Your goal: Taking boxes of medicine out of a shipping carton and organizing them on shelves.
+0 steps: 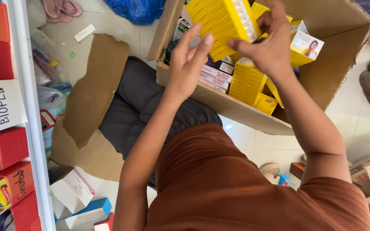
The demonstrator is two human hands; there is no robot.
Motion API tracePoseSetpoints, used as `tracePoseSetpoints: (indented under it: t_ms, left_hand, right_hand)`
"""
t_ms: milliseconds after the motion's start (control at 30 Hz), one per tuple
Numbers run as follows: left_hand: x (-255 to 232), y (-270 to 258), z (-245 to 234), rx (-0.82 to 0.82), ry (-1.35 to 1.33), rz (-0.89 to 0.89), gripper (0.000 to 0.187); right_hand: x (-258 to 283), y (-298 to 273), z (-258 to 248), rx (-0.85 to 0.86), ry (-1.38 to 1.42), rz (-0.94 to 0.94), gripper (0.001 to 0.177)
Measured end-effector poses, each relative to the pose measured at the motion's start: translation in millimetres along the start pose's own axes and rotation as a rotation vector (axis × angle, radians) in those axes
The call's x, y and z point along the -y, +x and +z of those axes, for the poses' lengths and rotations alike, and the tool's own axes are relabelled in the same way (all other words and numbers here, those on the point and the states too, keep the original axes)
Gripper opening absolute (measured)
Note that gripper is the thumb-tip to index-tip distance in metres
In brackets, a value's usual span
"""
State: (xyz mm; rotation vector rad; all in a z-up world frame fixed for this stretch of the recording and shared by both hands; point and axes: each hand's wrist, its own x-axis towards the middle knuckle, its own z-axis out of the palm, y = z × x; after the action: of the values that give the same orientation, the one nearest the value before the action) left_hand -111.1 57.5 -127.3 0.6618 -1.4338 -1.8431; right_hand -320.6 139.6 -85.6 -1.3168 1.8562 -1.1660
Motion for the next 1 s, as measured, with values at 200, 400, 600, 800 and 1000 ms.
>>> tracePoseSetpoints:
  t_ms: [200,400,600,800,1000]
  left_hand:
    - [-9,0,11,-0.076,-0.461,-0.182,0.096]
    - [2,5,11,-0.177,-0.420,-0.041,0.100]
    - [5,0,-15,-0.044,-0.493,-0.058,0.096]
    - [6,-6,-20,-0.017,-0.326,-0.003,0.074]
    - [-19,-25,-24,0.178,0.316,0.327,0.074]
  right_hand:
    - [40,-26,26,-0.172,-0.417,-0.607,0.091]
    - [44,-41,31,-0.201,-0.725,-1.066,0.075]
    - [47,-49,26,-0.209,-0.122,-0.464,0.066]
    - [27,-53,44,-0.042,0.234,-0.278,0.057]
    - [1,-54,35,-0.155,0.303,-0.129,0.030]
